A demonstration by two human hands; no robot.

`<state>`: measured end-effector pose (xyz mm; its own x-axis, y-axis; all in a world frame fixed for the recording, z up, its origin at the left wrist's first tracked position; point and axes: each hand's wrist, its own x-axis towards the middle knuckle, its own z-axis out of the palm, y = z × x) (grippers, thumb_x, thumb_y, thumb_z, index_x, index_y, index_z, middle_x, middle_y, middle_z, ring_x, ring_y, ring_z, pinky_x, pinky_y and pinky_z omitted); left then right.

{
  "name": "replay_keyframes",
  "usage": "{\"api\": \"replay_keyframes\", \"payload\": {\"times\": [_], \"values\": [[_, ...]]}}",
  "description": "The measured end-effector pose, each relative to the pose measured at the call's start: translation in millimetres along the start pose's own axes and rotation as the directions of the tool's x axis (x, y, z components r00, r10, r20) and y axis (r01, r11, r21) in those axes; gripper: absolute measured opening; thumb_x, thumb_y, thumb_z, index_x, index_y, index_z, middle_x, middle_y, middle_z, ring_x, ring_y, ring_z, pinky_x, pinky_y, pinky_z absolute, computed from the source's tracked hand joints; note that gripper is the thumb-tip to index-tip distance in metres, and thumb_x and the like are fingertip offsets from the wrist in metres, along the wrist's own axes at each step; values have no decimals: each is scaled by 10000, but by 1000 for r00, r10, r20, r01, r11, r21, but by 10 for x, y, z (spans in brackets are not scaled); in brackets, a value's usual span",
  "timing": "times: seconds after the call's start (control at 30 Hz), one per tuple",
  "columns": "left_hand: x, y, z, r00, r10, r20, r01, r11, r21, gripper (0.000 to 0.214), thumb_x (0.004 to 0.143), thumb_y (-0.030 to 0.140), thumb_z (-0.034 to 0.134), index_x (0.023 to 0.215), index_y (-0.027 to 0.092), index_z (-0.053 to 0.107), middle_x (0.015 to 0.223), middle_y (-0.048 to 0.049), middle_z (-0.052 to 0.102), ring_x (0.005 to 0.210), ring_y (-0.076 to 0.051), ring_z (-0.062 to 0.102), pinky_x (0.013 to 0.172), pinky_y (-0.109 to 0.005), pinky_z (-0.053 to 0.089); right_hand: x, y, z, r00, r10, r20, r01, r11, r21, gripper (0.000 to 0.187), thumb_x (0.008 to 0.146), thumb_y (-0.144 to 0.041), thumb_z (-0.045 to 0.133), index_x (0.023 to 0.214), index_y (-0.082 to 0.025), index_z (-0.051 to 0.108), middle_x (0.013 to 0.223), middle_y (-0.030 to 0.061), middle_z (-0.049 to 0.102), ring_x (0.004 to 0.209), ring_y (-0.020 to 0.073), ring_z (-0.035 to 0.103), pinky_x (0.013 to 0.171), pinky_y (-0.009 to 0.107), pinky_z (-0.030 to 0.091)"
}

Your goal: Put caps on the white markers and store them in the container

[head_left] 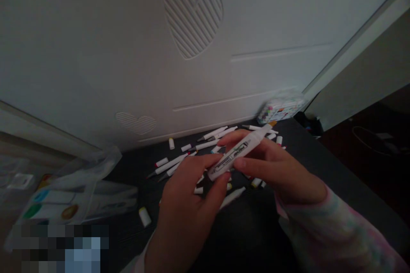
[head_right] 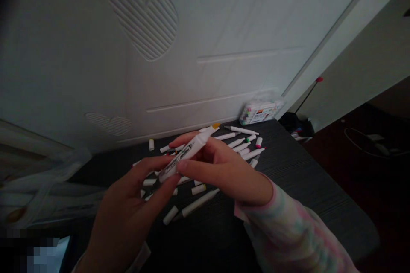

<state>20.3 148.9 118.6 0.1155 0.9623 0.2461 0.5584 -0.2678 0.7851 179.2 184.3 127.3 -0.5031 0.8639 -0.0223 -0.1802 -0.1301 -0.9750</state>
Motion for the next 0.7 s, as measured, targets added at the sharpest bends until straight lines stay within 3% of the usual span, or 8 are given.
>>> {"api": "replay_keyframes", "payload": {"times": [0.1, 0.2, 0.7], "values": [[-12, 2, 14, 973, 210, -92, -186, 958, 219, 182, 756, 193, 538, 932, 230, 565, 856, 0, 640, 792, -161, 570, 740, -284, 411, 2, 47, 9, 999, -2, 36, 5, 996, -90, 274, 732, -222, 614, 995, -221, 536, 825, -19, 598, 749, 99, 561, 681, 225, 448], [-22, 11, 4, 945, 310, -107, -263, 911, 317, 189, 751, 169, 532, 933, 217, 550, 843, -4, 634, 781, -160, 565, 751, -287, 412, 3, 59, 10, 997, -6, 77, 18, 989, -150, 276, 740, -221, 611, 1003, -211, 527, 826, -19, 570, 744, 85, 537, 681, 207, 438], [-47, 48, -33, 956, 284, -77, -255, 930, 264, 197, 736, 167, 542, 926, 220, 551, 860, -3, 635, 789, -165, 569, 737, -280, 407, -15, 36, 20, 996, -28, 79, 45, 974, -220, 257, 733, -235, 613, 972, -193, 527, 815, -3, 560, 734, 107, 528, 658, 225, 439]]}}
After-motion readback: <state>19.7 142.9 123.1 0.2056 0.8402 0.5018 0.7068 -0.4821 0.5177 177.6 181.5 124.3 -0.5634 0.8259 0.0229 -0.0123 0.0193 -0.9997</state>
